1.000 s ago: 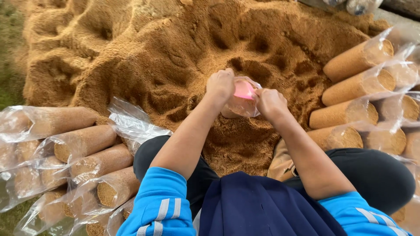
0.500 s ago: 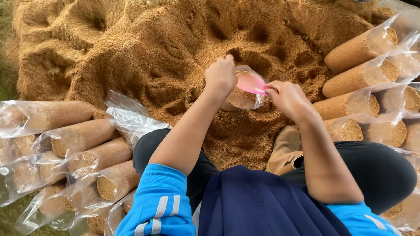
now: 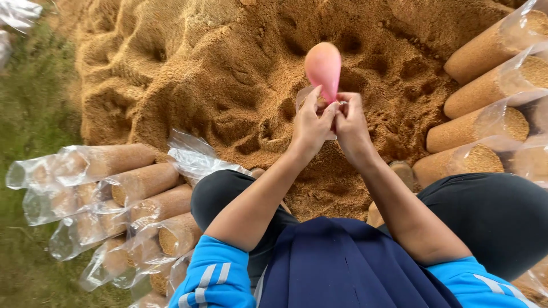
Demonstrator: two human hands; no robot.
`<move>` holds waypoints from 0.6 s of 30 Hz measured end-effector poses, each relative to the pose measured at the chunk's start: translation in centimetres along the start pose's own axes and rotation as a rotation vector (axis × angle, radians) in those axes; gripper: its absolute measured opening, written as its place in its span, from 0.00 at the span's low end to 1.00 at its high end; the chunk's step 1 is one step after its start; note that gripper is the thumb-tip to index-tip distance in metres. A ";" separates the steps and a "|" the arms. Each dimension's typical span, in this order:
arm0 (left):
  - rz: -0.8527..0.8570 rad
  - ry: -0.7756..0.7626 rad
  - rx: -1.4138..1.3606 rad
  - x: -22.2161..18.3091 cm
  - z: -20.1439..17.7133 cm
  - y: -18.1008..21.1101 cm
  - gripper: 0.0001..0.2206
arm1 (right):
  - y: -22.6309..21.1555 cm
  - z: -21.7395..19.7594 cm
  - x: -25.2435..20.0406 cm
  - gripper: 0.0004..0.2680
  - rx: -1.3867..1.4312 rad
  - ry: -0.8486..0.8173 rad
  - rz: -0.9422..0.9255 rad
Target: Filling plastic bags with grain using a small hand scoop
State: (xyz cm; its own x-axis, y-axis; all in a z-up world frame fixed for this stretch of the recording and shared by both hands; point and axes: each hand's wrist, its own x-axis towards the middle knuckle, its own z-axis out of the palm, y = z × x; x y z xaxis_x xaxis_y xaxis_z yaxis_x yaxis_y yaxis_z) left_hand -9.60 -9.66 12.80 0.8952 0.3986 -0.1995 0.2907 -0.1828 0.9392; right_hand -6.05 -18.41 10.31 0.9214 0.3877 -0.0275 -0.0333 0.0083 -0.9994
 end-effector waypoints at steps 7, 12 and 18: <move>-0.018 0.046 -0.019 1.7 -1.4 -1.4 0.20 | -1.2 -1.8 0.4 0.12 -0.061 -0.175 0.165; 0.026 -0.086 0.433 -0.1 -4.5 2.0 0.16 | 3.6 -4.3 3.2 0.16 -0.489 -0.004 0.129; -0.093 -0.298 0.891 0.8 -6.4 -1.0 0.20 | 10.5 -5.7 5.1 0.13 -0.488 -0.045 0.228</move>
State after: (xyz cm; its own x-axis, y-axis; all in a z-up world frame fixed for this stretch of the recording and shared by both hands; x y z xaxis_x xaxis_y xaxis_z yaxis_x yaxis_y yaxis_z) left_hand -11.34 -3.40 13.47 0.8692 0.2227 -0.4415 0.4062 -0.8307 0.3807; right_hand 0.55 -21.58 -0.49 0.8942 0.3684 -0.2544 -0.0367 -0.5059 -0.8618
